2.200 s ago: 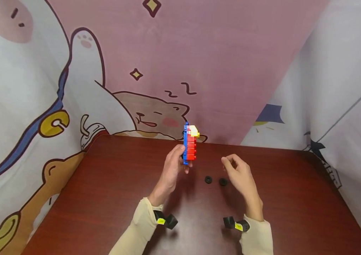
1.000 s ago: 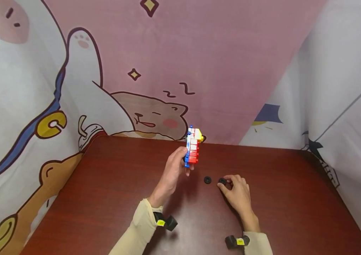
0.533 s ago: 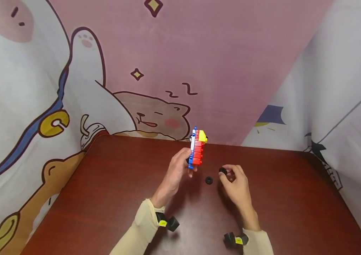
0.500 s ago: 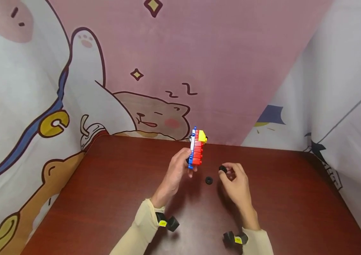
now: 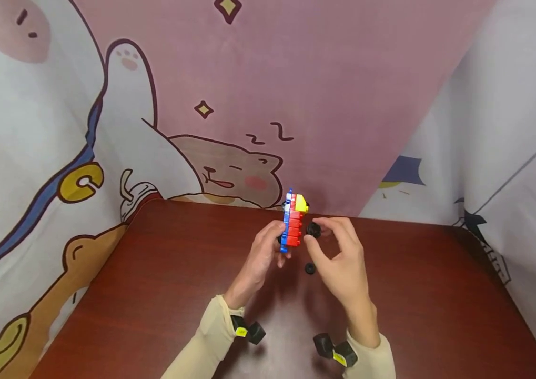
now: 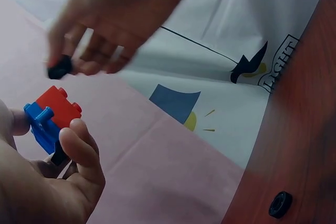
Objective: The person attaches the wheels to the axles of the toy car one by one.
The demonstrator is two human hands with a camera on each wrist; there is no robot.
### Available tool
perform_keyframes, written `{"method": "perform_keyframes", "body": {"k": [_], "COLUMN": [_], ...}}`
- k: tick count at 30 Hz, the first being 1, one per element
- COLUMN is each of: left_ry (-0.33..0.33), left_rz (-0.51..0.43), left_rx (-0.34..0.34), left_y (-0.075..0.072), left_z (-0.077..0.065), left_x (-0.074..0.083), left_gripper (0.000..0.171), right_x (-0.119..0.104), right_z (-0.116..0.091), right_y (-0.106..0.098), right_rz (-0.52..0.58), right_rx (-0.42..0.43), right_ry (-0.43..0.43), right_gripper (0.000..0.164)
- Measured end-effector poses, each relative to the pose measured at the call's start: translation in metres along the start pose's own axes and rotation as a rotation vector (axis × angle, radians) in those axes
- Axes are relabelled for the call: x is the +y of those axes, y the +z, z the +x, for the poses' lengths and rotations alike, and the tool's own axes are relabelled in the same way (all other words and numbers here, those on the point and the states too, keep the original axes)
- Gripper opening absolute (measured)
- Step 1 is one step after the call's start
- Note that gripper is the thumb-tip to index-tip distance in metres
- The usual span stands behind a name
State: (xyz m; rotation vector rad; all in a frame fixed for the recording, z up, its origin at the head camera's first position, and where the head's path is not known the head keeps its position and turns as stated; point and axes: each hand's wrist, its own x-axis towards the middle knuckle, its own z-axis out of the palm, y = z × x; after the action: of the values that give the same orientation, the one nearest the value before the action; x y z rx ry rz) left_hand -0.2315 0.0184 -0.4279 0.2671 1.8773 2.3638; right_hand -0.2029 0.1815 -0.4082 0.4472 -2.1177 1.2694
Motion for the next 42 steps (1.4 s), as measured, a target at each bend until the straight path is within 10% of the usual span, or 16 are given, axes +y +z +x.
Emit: {"method": "perform_keyframes", "body": {"k": [21, 31, 42], "left_ry": [-0.043, -0.137, -0.073], "left_rz": [-0.097, -0.122, -0.066], "left_rx": [-0.085, -0.245, -0.300], "left_y": [0.007, 0.011, 0.012], "left_z": [-0.005, -0.005, -0.009], "left_x": [0.004, 0.007, 0.002], "left_gripper": [0.033, 0.027, 0.039], "right_x": [-0.018, -0.016, -0.018], "right_z": [-0.003, -0.003, -0.005], "right_y": [0.012, 0.010, 0.009], "right_rz": [-0.072, -0.071, -0.108], "right_rx": [-0.097, -0.091, -0.082], "right_ry": [-0.176, -0.149, -0.128], "right_gripper": [0.045, 0.043, 0.042]}}
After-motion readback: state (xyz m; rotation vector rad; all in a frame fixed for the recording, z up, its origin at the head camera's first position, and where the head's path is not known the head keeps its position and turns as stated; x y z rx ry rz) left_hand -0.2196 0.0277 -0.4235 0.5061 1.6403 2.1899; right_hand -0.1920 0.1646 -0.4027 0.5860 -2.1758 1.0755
